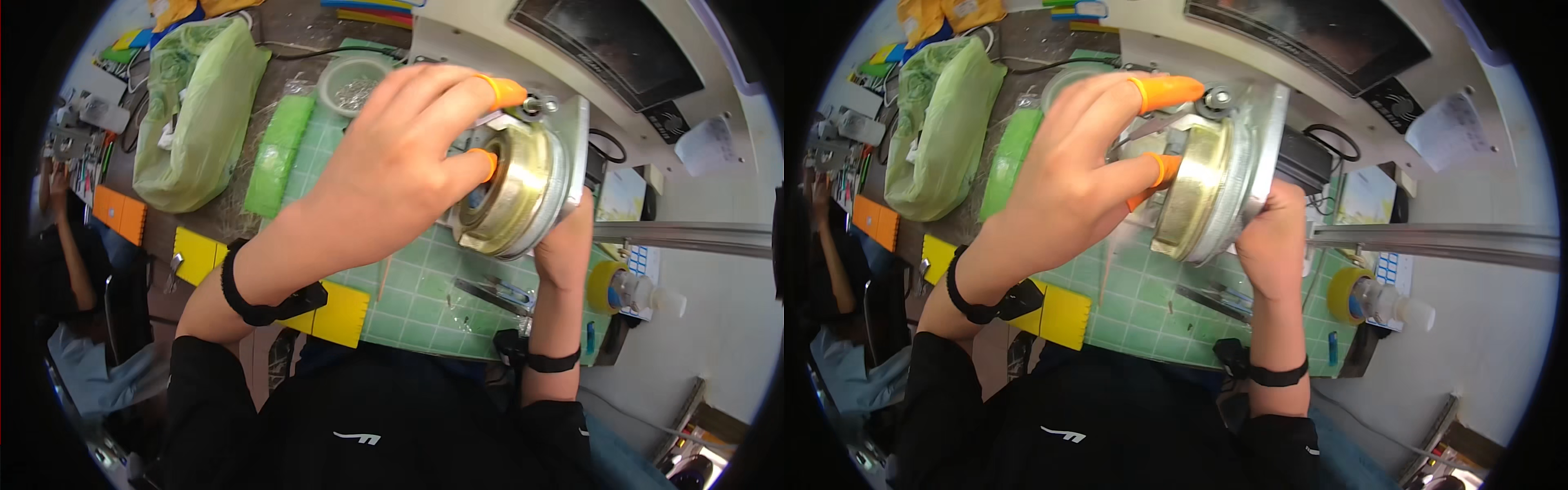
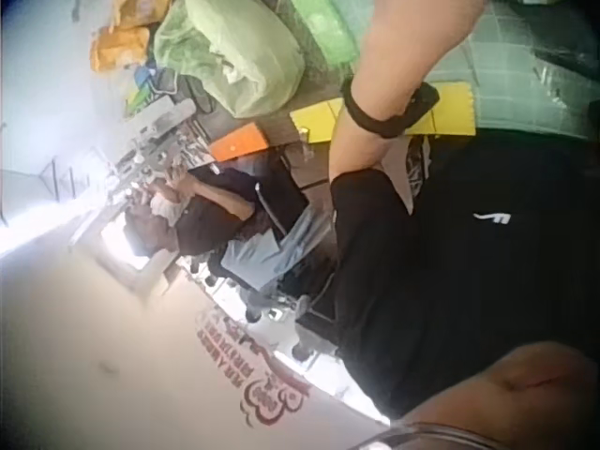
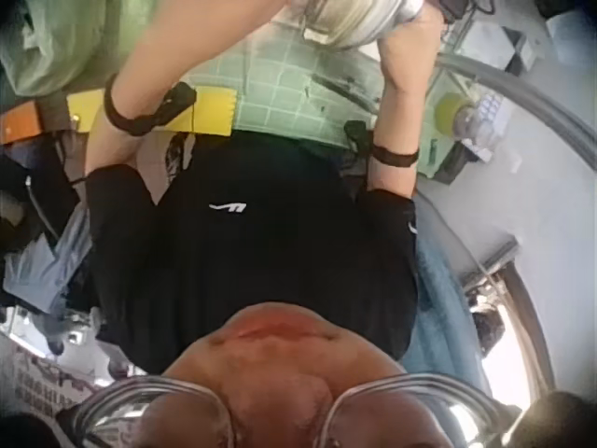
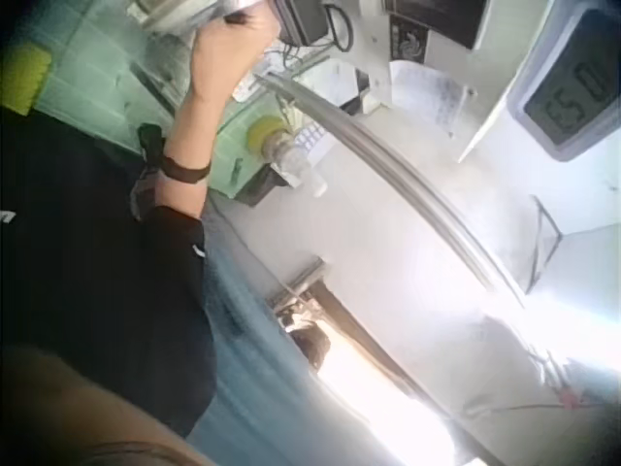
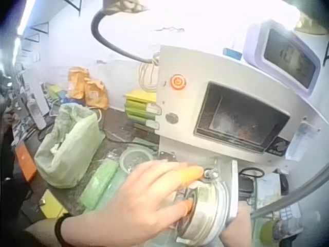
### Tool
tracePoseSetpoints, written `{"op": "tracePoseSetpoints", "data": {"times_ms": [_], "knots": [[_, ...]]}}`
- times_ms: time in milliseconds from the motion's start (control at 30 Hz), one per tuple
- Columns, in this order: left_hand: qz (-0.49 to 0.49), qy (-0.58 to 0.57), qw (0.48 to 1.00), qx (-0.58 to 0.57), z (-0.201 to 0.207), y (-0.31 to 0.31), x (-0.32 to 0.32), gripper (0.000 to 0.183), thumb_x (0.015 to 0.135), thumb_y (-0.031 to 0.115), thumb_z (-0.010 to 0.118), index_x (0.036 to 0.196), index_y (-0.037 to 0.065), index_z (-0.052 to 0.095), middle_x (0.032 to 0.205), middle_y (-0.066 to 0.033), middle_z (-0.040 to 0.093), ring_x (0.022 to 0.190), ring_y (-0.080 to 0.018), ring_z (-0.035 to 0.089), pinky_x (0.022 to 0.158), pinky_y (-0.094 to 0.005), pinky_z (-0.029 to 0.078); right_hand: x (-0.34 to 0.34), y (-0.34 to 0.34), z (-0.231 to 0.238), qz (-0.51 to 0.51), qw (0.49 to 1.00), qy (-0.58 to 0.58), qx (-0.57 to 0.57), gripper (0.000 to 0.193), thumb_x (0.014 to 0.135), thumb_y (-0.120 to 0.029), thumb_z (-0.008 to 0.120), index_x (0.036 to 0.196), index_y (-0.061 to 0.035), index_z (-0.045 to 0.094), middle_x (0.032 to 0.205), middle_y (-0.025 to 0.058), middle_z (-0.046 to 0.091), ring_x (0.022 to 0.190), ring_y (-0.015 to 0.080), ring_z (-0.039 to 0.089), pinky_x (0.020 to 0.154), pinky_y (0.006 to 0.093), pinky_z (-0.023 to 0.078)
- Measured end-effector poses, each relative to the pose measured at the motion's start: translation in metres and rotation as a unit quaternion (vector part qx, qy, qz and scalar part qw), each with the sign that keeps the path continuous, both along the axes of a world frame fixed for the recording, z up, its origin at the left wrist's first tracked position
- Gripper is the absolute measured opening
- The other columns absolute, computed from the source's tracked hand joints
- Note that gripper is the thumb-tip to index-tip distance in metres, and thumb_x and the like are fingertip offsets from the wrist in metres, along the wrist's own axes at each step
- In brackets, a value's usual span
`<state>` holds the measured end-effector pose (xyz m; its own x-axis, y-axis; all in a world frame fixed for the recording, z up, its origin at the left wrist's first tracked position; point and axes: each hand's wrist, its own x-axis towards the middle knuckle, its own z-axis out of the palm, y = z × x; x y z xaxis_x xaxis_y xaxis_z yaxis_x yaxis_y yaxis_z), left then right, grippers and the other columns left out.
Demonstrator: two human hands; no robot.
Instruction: Assembling small mechanical components using a winding machine and glue.
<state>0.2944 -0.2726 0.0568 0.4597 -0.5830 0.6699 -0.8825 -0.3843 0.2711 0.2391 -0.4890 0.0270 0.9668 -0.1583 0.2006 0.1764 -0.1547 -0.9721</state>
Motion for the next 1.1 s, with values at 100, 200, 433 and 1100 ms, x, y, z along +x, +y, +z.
{"op": "tracePoseSetpoints", "data": {"times_ms": [100,200,433,1100], "knots": [[0.029,-0.063,0.996,0.062,0.014,0.031,-0.006,0.026,0.068,-0.001,0.074,0.093,0.001,0.075,0.116,-0.0135,0.069,0.102,-0.0297,0.067,0.083,-0.0374,0.053,-0.011,-0.026,0.004,-0.001,0.976,0.012,-0.215,0.017,0.078,0.008,0.071,0.092,0.0005,0.076,0.072,0.0022,0.069,0.063,0.0051,0.053,0.056,0.0266,0.043],[0.093,0.091,0.980,0.153,0.025,0.080,-0.036,0.027,0.072,-0.006,0.072,0.099,-0.002,0.075,0.110,-0.0128,0.069,0.091,-0.0259,0.068,0.071,-0.0303,0.053,-0.037,-0.038,0.017,-0.004,0.951,-0.009,-0.310,0.013,0.079,0.002,0.080,0.091,-0.0013,0.076,0.066,0.0037,0.060,0.059,0.0098,0.050,0.054,0.0272,0.039],[0.161,0.037,0.975,0.147,-0.009,0.099,-0.016,0.039,0.077,-0.012,0.065,0.114,-0.002,0.072,0.094,-0.0123,0.063,0.080,-0.0269,0.064,0.068,-0.0325,0.052,-0.047,-0.045,0.033,-0.078,0.873,-0.138,-0.461,0.023,0.074,-0.006,0.088,0.096,-0.0047,0.079,0.065,0.0067,0.057,0.055,0.0173,0.047,0.052,0.0271,0.037],[0.107,0.205,0.971,0.068,-0.018,0.082,0.000,0.021,0.087,-0.003,0.066,0.108,-0.003,0.070,0.086,-0.0164,0.061,0.074,-0.0357,0.061,0.066,-0.0388,0.048,-0.073,-0.072,0.026,-0.191,0.854,-0.118,-0.469,0.022,0.076,-0.004,0.087,0.095,-0.0051,0.078,0.066,0.0071,0.057,0.054,0.0192,0.048,0.051,0.0288,0.038]]}}
